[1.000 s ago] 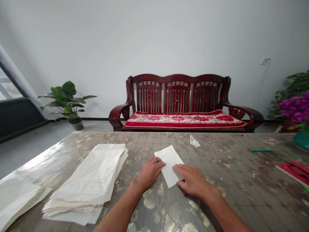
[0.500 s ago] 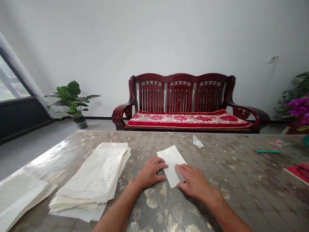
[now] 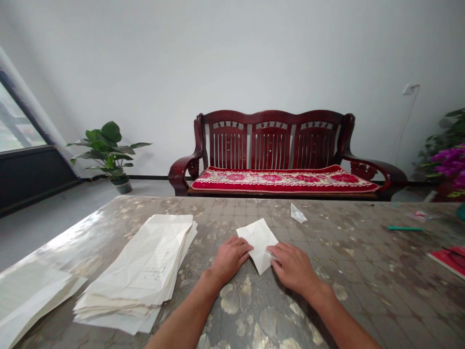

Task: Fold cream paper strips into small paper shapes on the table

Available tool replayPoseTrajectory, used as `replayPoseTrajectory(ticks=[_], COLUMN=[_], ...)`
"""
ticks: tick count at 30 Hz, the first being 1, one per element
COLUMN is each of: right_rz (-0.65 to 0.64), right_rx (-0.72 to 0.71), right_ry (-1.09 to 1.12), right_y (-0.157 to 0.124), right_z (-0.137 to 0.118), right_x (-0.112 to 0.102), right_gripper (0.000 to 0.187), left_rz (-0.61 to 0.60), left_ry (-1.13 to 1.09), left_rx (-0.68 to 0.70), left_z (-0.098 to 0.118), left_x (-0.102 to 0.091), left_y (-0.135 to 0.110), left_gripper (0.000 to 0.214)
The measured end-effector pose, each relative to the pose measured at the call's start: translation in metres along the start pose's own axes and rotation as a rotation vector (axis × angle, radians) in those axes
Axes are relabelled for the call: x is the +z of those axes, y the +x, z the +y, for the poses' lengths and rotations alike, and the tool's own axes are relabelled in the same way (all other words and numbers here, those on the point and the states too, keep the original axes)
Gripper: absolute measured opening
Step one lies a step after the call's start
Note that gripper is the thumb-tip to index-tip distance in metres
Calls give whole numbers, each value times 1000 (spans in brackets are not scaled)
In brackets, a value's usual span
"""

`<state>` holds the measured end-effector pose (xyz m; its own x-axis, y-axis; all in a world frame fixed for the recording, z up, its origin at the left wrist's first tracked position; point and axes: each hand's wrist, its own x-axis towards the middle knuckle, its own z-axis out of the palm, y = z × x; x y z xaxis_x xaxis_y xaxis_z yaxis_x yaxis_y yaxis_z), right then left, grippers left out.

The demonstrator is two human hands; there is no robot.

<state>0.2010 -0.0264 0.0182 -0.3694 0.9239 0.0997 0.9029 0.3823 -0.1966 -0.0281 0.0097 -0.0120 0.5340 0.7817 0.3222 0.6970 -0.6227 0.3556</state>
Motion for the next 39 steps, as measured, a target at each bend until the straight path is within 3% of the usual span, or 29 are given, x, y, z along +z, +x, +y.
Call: replayPoseTrajectory(ticks=[4,6,11,16,24,29,39], right_rz=[-95,-110,-18,75,178,176,157], right_rx=[-104,-172,-180,-124,108,231,314], right_ry=[161,203,170,187,46,-30,-70], right_y=[-3,-4,-6,-7,1,10,13], right_z=[8,9,12,17,-4,-6,-4], right_x=[-3,-2,12,19,17,22,21], right_gripper=[70,76,43,28,30,33,22], left_rz=[30,41,61,90,55,35,21], left_ry=[17,27,-4,-68,-97,-94,-51], left_rx=[-21,-33,-54,-92,-169,-203,-354], left_z=[5,6,2,0,6,13,22], left_x=[2,4,10,9,3,4,5], left_y=[0,-2,-6,-6,-1,-1,1], left_gripper=[18,18,17,12,14,14,17])
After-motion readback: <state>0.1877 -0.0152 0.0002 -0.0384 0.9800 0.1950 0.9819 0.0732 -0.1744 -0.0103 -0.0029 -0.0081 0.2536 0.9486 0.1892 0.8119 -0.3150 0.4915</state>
